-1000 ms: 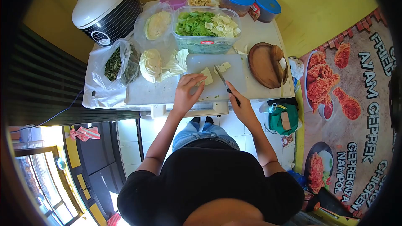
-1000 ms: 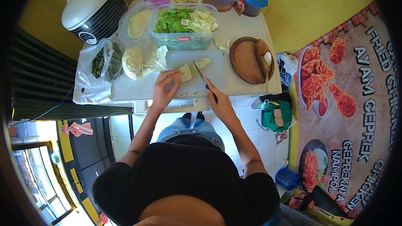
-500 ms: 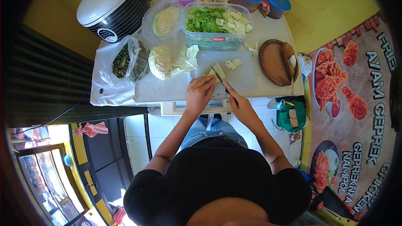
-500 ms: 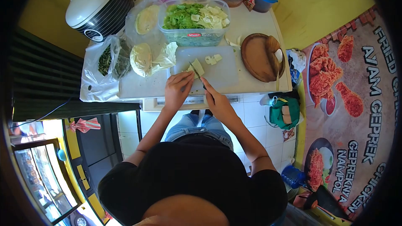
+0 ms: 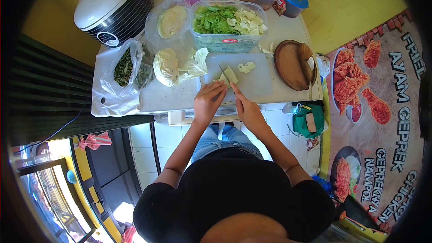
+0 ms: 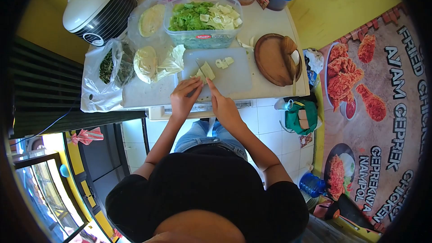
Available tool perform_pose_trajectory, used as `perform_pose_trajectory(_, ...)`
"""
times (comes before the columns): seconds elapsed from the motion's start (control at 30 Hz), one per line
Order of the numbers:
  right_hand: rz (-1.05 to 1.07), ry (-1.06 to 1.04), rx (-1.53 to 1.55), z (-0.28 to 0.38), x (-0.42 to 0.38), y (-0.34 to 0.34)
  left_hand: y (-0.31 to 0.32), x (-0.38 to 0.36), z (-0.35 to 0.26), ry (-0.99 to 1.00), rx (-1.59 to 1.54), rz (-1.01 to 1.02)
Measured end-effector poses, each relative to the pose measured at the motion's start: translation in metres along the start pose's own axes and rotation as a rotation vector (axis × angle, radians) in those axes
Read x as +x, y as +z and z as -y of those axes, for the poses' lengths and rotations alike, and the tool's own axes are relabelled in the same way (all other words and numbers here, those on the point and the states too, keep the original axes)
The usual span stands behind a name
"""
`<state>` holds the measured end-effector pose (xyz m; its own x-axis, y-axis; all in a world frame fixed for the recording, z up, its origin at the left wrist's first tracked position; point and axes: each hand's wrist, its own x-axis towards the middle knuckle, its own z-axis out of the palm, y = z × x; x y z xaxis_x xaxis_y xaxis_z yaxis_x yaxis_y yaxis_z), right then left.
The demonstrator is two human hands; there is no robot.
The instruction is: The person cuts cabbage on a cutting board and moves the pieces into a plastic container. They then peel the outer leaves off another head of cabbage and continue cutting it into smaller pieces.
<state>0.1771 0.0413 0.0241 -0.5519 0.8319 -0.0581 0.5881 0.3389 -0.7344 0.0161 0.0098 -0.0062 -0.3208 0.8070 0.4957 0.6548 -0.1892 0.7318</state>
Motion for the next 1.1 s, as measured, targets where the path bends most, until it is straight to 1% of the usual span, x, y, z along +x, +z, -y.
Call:
perform_pose_trajectory(0.03,-0.031,-0.048,0.032,-0.004,-0.004,0.000,0.000,-0.001,0.000,0.001,-0.003,0.000)
perform_pose_trajectory(0.07,-0.034,-0.050,0.031,-0.007,-0.011,-0.003,0.000,-0.001,0.000,0.002,0.016,0.009)
perform_pose_trajectory(0.13,0.083,0.042,0.033,-0.007,-0.030,-0.013,-0.001,-0.001,0.002,0.002,0.035,0.016)
perform_pose_trajectory(0.17,0.082,0.042,0.032,-0.006,-0.038,-0.016,-0.002,-0.002,0.002,-0.003,0.033,0.015)
perform_pose_trajectory(0.23,0.133,0.119,0.022,-0.007,-0.048,-0.021,-0.004,-0.001,0.003,-0.007,0.030,0.010)
perform_pose_trajectory(0.33,0.121,0.110,0.071,-0.012,-0.051,-0.022,-0.013,0.003,0.001,-0.054,0.023,0.051)
perform_pose_trajectory(0.4,0.114,0.102,0.106,-0.018,-0.050,-0.024,-0.020,0.011,-0.004,0.047,0.181,0.189)
perform_pose_trajectory(0.43,0.109,0.092,0.144,-0.020,-0.049,-0.025,-0.020,0.017,-0.005,0.050,0.181,0.189)
perform_pose_trajectory(0.5,0.101,0.091,0.153,-0.023,-0.051,-0.029,-0.017,0.030,-0.006,0.133,0.139,0.287)
perform_pose_trajectory(0.53,0.096,0.091,0.161,-0.025,-0.052,-0.032,-0.014,0.032,-0.001,0.136,0.141,0.288)
perform_pose_trajectory(0.6,0.073,0.119,0.163,-0.029,-0.055,-0.038,-0.005,0.034,0.011,0.266,0.298,0.390)
perform_pose_trajectory(0.7,0.024,0.174,0.181,-0.033,-0.057,-0.044,-0.004,0.034,0.013,0.304,0.333,0.385)
perform_pose_trajectory(0.77,-0.024,0.193,0.238,-0.033,-0.058,-0.046,-0.006,0.030,0.008,0.286,0.345,0.394)
perform_pose_trajectory(0.83,-0.007,0.233,0.262,-0.022,-0.054,-0.051,-0.008,0.026,0.001,0.268,0.357,0.405)
perform_pose_trajectory(0.9,0.006,0.280,0.287,-0.019,-0.049,-0.049,-0.006,0.021,-0.006,0.237,0.362,0.353)
perform_pose_trajectory(0.97,-0.057,0.109,0.327,-0.020,-0.041,-0.041,-0.003,0.019,-0.007,0.235,0.344,0.337)
perform_pose_trajectory(1.1,-0.028,0.126,0.340,-0.013,-0.032,-0.037,-0.001,0.017,-0.006,0.203,0.286,0.283)
